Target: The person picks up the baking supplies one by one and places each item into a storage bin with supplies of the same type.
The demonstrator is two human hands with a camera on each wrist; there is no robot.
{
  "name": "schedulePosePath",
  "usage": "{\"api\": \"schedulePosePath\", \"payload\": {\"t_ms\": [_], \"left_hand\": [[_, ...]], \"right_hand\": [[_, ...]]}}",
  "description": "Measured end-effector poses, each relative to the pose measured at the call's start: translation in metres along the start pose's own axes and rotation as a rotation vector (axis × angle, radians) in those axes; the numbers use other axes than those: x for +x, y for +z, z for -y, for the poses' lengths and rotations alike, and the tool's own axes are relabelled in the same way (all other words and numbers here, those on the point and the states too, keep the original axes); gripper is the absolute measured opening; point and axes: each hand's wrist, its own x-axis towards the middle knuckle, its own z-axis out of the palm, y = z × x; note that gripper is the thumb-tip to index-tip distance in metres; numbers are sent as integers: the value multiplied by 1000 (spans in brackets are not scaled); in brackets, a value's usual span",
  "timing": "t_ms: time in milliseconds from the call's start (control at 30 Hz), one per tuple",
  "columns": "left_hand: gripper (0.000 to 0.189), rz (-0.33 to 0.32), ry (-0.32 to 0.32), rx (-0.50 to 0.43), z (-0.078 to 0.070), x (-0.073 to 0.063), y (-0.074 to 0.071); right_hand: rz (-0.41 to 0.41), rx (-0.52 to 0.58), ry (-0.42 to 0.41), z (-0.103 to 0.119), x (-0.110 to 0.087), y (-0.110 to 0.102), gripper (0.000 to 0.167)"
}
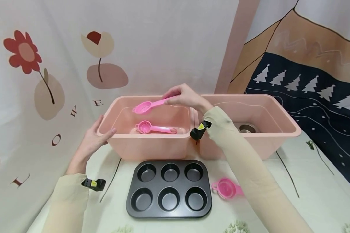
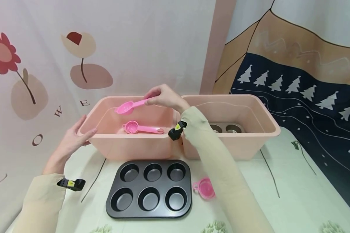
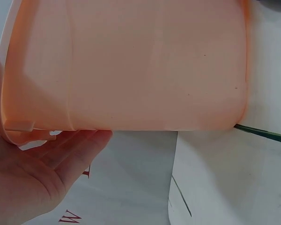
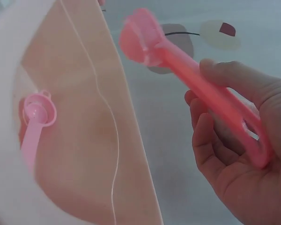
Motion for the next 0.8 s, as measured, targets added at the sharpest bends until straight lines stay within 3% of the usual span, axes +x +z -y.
{"api": "schedulePosePath", "payload": {"t_ms": [367,800], "left_hand": [[89,10,-9,4,0,-4,3],[88,2,-9,-3,-1,-3,1]], "right_hand": [[11,-12,23,-16,7,6,26],[-20,-3,-19,-4,29,9,20]]}}
